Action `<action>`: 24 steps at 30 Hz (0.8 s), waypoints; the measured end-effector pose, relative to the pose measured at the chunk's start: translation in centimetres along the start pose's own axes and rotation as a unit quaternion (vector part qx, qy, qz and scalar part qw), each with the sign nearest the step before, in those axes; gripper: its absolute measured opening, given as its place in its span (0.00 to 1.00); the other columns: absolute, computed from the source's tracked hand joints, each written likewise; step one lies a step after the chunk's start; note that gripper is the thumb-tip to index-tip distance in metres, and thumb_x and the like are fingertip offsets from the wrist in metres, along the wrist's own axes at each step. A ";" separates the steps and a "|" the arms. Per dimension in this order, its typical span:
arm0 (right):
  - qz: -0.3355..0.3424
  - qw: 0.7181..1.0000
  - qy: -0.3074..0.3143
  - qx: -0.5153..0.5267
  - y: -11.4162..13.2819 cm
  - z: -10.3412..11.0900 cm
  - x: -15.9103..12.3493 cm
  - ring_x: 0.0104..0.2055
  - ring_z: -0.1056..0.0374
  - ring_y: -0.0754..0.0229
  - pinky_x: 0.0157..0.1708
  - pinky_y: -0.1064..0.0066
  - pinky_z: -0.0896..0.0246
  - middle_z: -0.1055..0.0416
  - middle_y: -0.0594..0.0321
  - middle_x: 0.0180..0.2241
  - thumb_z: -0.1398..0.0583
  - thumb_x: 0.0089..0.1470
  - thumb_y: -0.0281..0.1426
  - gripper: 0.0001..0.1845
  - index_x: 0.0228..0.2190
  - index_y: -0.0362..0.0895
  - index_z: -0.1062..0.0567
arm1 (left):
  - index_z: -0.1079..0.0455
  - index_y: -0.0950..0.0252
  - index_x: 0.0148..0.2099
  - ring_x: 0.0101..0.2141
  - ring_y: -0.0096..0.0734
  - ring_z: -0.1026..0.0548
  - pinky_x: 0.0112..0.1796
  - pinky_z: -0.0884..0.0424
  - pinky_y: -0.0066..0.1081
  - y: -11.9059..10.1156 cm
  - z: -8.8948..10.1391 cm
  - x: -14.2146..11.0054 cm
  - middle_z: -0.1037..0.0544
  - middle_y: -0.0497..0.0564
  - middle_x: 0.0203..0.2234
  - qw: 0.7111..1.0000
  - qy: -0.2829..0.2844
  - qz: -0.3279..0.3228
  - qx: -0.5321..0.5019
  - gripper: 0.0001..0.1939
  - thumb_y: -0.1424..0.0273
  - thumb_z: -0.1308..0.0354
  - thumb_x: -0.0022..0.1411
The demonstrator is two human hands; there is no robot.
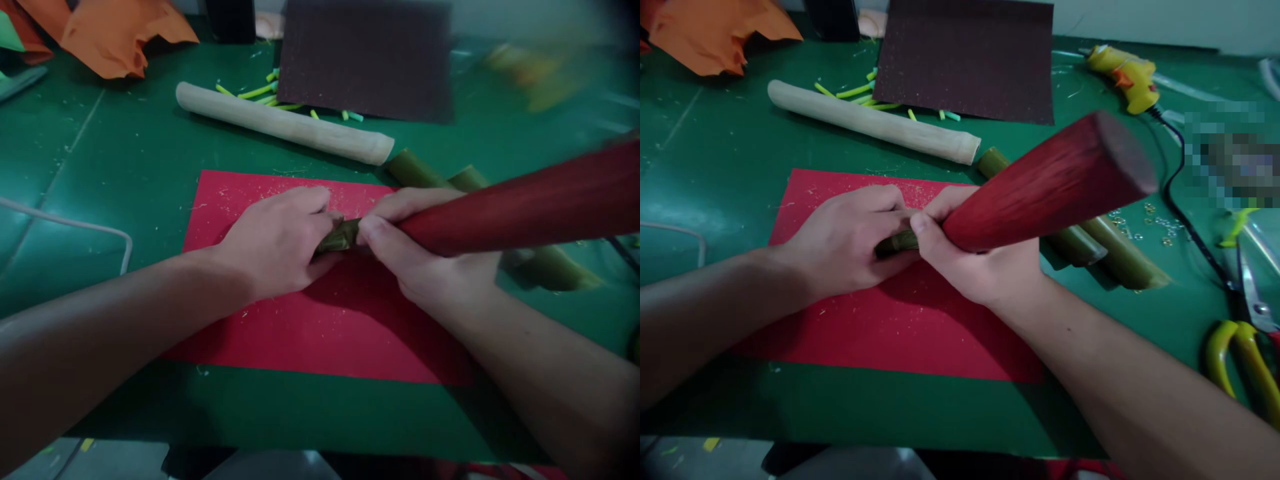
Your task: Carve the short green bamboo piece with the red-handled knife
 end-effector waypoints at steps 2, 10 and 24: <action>0.017 0.997 -0.072 0.023 -0.3 0.0 -0.1 0.24 0.32 0.68 0.27 0.73 0.35 0.26 0.70 0.24 0.35 0.55 0.26 0.08 0.25 0.47 0.24 | 0.24 0.67 0.44 0.38 0.41 0.27 0.33 0.34 0.36 0.0 0.0 0.0 0.26 0.55 0.35 1.000 0.003 0.005 0.010 0.14 0.62 0.45 0.66; -0.032 0.999 -0.019 0.011 0.0 0.1 0.1 0.21 0.38 0.68 0.22 0.73 0.40 0.33 0.70 0.18 0.38 0.51 0.24 0.13 0.18 0.46 0.28 | 0.24 0.66 0.43 0.37 0.40 0.27 0.33 0.34 0.36 0.0 -0.2 -0.1 0.27 0.54 0.34 1.000 0.006 0.000 0.006 0.13 0.63 0.45 0.66; -0.028 0.994 -0.097 0.033 -0.2 0.1 0.2 0.25 0.31 0.64 0.28 0.70 0.32 0.29 0.68 0.22 0.34 0.54 0.27 0.11 0.21 0.49 0.25 | 0.24 0.69 0.47 0.39 0.42 0.26 0.36 0.30 0.36 -0.1 0.2 -0.1 0.25 0.57 0.38 0.999 0.029 0.012 0.010 0.15 0.63 0.44 0.66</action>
Point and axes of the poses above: each hand's wrist, its own x-axis towards the middle knuckle, its own z-axis out of the back of the hand, y = z × x, the point moved 2 cm from there along x, towards the middle knuckle
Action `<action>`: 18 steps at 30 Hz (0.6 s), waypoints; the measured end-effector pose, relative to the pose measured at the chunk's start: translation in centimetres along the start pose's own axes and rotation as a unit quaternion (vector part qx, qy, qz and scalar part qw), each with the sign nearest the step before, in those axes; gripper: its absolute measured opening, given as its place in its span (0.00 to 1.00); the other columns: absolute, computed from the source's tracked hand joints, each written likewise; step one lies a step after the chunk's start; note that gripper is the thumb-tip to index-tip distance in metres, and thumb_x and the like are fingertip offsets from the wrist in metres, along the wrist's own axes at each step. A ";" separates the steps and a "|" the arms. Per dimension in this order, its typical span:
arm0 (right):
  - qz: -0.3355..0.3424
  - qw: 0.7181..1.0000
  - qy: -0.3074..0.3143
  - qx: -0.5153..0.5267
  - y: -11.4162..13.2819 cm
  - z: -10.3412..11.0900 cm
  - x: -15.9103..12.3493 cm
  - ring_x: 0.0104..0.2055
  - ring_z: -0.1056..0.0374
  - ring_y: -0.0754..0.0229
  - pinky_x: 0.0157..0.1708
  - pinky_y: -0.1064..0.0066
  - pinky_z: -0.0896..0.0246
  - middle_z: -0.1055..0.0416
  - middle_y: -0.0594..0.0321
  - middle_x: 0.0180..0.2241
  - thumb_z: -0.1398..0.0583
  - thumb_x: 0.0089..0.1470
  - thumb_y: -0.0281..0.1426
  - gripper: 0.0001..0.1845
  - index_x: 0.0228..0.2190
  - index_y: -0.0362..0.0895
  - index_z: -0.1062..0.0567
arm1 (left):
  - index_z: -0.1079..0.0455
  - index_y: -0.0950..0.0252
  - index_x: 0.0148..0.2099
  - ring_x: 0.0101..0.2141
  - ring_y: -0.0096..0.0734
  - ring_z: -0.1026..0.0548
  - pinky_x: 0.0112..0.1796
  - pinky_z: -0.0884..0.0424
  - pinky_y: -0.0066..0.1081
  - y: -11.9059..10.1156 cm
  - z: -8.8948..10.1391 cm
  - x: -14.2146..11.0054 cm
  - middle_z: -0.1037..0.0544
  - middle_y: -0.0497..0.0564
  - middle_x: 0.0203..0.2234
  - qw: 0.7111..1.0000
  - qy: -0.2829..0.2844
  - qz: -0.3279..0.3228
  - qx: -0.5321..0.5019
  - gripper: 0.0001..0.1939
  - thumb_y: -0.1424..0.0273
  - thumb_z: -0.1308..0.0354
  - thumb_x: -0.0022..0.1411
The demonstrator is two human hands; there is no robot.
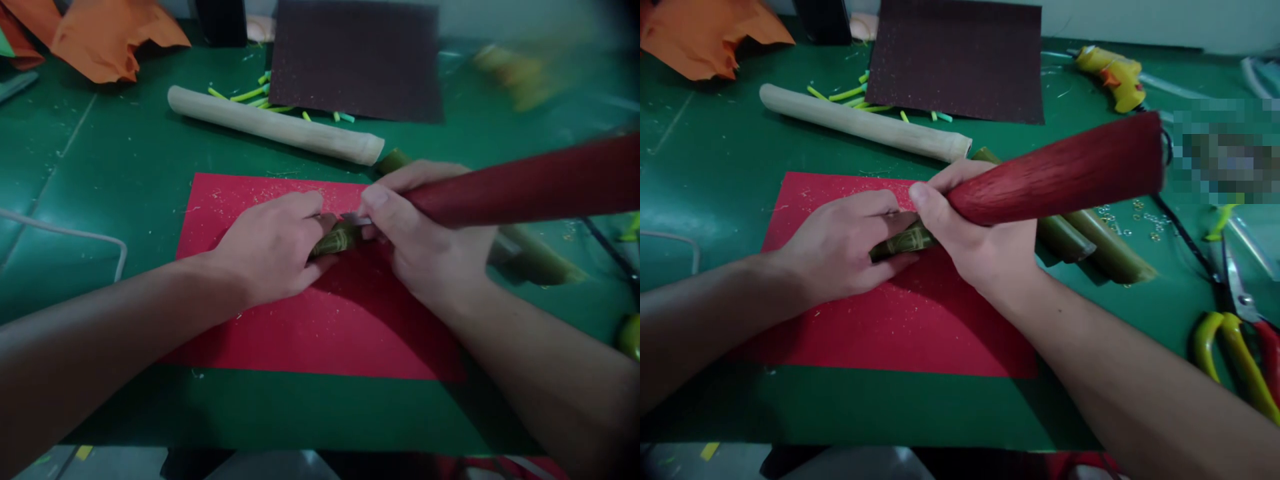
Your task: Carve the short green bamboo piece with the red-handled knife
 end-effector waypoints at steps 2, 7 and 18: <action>-0.011 1.000 0.013 0.013 -0.1 0.0 0.1 0.24 0.33 0.64 0.26 0.70 0.34 0.31 0.68 0.19 0.36 0.53 0.25 0.12 0.20 0.48 0.25 | 0.24 0.69 0.46 0.39 0.41 0.26 0.37 0.30 0.36 0.0 0.0 0.0 0.25 0.57 0.39 1.000 0.005 -0.001 -0.005 0.15 0.63 0.45 0.66; 0.000 0.995 0.101 0.007 0.5 0.0 0.0 0.20 0.40 0.69 0.20 0.74 0.42 0.34 0.70 0.18 0.38 0.51 0.22 0.13 0.18 0.45 0.29 | 0.24 0.67 0.44 0.36 0.38 0.27 0.32 0.33 0.34 0.0 -0.1 -0.1 0.26 0.55 0.36 1.000 -0.022 -0.017 -0.013 0.13 0.64 0.44 0.66; 0.025 0.994 0.095 -0.037 0.5 0.1 -0.2 0.21 0.36 0.66 0.21 0.72 0.40 0.30 0.68 0.20 0.37 0.52 0.24 0.12 0.20 0.47 0.28 | 0.25 0.67 0.42 0.34 0.37 0.28 0.31 0.35 0.34 0.1 -0.1 0.0 0.27 0.54 0.34 0.999 -0.027 -0.014 -0.011 0.13 0.63 0.44 0.66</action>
Point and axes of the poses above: each hand's wrist, its own x-axis towards the middle knuckle, its own z-axis out of the back of the hand, y = z × x, the point moved 2 cm from there along x, towards the middle knuckle
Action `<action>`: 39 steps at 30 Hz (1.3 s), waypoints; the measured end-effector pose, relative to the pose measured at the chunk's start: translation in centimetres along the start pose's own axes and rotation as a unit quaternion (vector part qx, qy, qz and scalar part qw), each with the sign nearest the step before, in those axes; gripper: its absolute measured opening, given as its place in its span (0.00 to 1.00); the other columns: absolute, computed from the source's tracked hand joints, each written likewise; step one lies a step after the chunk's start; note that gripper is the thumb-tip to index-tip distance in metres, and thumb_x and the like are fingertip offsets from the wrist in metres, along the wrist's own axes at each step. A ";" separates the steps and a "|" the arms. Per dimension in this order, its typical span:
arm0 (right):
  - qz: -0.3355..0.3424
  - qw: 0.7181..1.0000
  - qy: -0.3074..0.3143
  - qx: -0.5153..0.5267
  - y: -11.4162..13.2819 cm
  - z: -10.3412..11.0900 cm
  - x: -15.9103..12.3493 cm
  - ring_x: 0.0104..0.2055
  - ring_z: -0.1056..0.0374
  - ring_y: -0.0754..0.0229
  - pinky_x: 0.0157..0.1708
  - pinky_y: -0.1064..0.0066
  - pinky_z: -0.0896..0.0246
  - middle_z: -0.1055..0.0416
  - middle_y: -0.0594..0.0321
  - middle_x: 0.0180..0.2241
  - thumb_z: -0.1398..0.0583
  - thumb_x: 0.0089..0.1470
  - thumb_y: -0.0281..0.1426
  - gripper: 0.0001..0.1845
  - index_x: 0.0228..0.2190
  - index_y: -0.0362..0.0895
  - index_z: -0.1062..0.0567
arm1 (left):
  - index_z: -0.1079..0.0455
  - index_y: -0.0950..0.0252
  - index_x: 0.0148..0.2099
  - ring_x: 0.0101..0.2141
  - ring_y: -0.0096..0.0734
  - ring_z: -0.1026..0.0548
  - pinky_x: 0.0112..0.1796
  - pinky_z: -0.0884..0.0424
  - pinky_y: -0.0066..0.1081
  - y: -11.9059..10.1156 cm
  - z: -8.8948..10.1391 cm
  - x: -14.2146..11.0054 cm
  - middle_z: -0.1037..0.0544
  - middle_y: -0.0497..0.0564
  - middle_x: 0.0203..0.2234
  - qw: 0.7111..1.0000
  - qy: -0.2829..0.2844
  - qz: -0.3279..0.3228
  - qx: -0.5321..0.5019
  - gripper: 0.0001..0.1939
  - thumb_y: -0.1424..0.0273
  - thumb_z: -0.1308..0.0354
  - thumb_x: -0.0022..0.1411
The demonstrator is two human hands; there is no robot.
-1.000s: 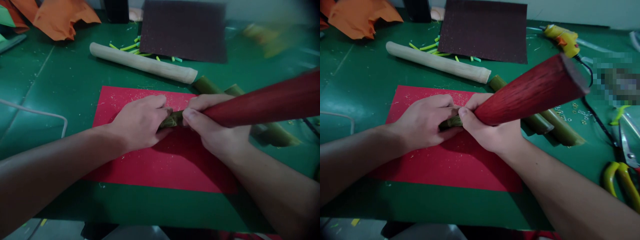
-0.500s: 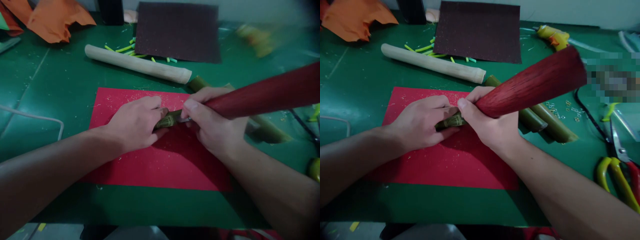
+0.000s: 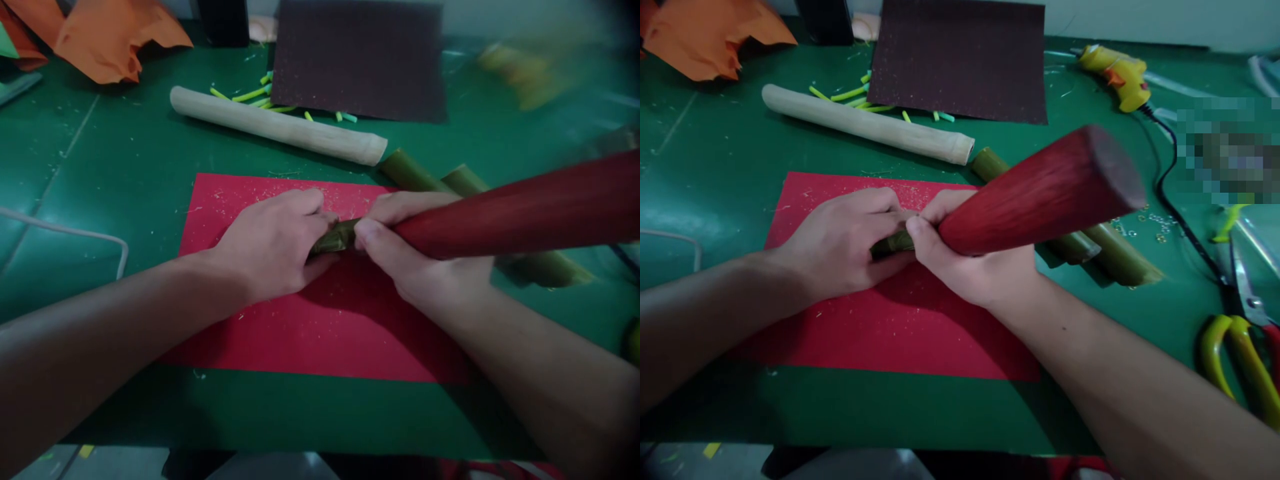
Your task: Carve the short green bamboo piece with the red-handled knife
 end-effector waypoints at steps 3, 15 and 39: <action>-0.014 0.998 -0.059 0.029 -0.4 0.1 -0.1 0.21 0.36 0.67 0.22 0.72 0.39 0.29 0.69 0.21 0.36 0.54 0.27 0.12 0.21 0.47 0.26 | 0.25 0.67 0.44 0.36 0.39 0.27 0.32 0.34 0.34 -0.1 0.0 0.0 0.26 0.55 0.36 1.000 0.006 0.003 0.010 0.13 0.63 0.45 0.67; 0.011 0.995 0.095 -0.005 0.2 0.3 0.5 0.21 0.36 0.64 0.23 0.70 0.40 0.32 0.68 0.18 0.38 0.51 0.24 0.14 0.18 0.47 0.31 | 0.25 0.67 0.40 0.33 0.36 0.29 0.30 0.37 0.34 0.1 -0.1 0.1 0.29 0.53 0.33 1.000 0.007 0.010 -0.023 0.12 0.64 0.45 0.66; 0.003 0.997 0.072 0.020 0.0 0.1 0.3 0.19 0.41 0.69 0.20 0.73 0.45 0.35 0.69 0.17 0.40 0.52 0.23 0.14 0.17 0.45 0.30 | 0.24 0.67 0.41 0.33 0.36 0.29 0.31 0.35 0.34 0.1 -0.2 -0.1 0.28 0.53 0.33 1.000 -0.008 -0.009 -0.024 0.11 0.65 0.44 0.66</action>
Point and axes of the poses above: each hand's wrist, its own x-axis towards the middle knuckle, its own z-axis out of the back of the hand, y = z × x, the point moved 2 cm from there along x, towards the middle knuckle
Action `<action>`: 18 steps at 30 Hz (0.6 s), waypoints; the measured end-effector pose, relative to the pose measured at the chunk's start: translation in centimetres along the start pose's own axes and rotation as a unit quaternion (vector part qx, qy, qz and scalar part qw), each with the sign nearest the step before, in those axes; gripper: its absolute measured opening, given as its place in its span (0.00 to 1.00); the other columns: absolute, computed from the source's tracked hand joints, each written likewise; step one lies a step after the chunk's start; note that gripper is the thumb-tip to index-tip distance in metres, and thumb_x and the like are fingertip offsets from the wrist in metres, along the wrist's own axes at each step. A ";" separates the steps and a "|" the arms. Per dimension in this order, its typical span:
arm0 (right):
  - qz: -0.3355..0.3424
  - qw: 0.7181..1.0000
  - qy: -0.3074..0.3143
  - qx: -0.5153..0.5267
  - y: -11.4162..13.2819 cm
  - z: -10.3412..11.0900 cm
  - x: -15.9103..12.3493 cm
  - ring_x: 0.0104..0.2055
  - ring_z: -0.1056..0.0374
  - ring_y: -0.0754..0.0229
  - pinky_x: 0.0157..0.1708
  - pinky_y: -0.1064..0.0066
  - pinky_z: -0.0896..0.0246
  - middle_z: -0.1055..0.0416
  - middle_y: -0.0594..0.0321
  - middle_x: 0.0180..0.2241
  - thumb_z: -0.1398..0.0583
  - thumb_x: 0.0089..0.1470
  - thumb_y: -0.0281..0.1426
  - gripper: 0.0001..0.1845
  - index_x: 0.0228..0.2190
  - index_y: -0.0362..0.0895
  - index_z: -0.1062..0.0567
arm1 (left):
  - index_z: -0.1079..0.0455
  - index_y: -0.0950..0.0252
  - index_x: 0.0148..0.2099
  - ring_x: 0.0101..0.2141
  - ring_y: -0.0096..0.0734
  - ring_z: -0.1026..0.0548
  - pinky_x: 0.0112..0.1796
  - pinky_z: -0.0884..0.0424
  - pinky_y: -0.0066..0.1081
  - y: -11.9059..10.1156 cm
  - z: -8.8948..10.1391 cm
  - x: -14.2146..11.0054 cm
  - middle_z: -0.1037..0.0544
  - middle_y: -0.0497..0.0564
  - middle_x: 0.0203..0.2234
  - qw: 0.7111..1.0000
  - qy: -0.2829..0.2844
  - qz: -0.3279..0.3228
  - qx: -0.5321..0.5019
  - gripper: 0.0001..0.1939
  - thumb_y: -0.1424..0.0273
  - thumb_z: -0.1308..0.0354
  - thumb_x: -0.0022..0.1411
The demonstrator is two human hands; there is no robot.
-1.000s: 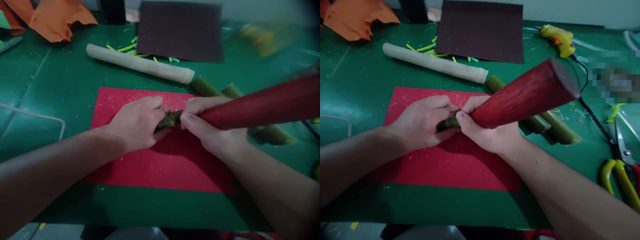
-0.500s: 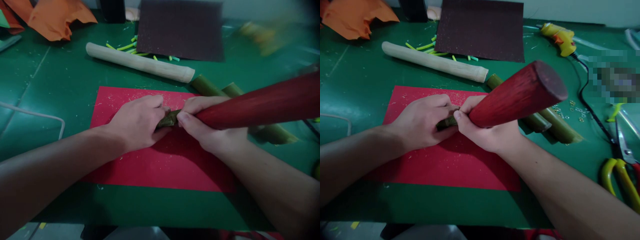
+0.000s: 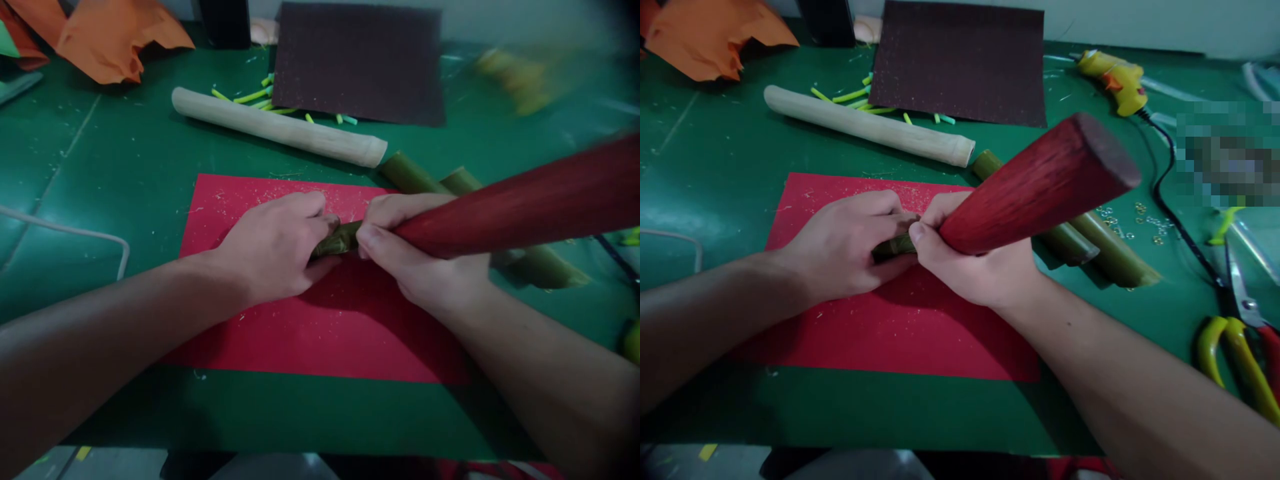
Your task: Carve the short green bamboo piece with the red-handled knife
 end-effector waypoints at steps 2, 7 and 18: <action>0.008 1.000 0.019 -0.023 0.1 0.1 0.1 0.20 0.38 0.67 0.21 0.71 0.43 0.33 0.68 0.18 0.39 0.52 0.23 0.14 0.18 0.46 0.31 | 0.25 0.67 0.40 0.33 0.35 0.29 0.30 0.37 0.33 0.0 0.0 0.0 0.28 0.54 0.33 1.000 -0.002 0.001 0.001 0.12 0.65 0.45 0.66; 0.009 0.998 0.035 -0.042 0.3 0.1 0.1 0.23 0.33 0.64 0.25 0.69 0.37 0.30 0.67 0.21 0.38 0.52 0.24 0.12 0.20 0.47 0.29 | 0.25 0.68 0.40 0.33 0.36 0.29 0.30 0.37 0.34 0.1 0.0 0.0 0.29 0.54 0.32 1.000 0.003 -0.001 0.003 0.13 0.65 0.46 0.66; -0.029 0.991 -0.127 0.039 -0.9 -0.2 0.1 0.21 0.36 0.67 0.23 0.72 0.37 0.32 0.69 0.18 0.36 0.52 0.26 0.12 0.19 0.47 0.26 | 0.25 0.68 0.46 0.39 0.41 0.27 0.38 0.31 0.38 -0.2 -0.1 0.1 0.26 0.56 0.38 0.999 0.030 0.017 0.018 0.14 0.64 0.45 0.67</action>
Point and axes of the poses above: each hand's wrist, its own x-axis towards the middle knuckle, its own z-axis out of the back of the hand, y = z × x, the point moved 2 cm from there along x, towards the middle knuckle
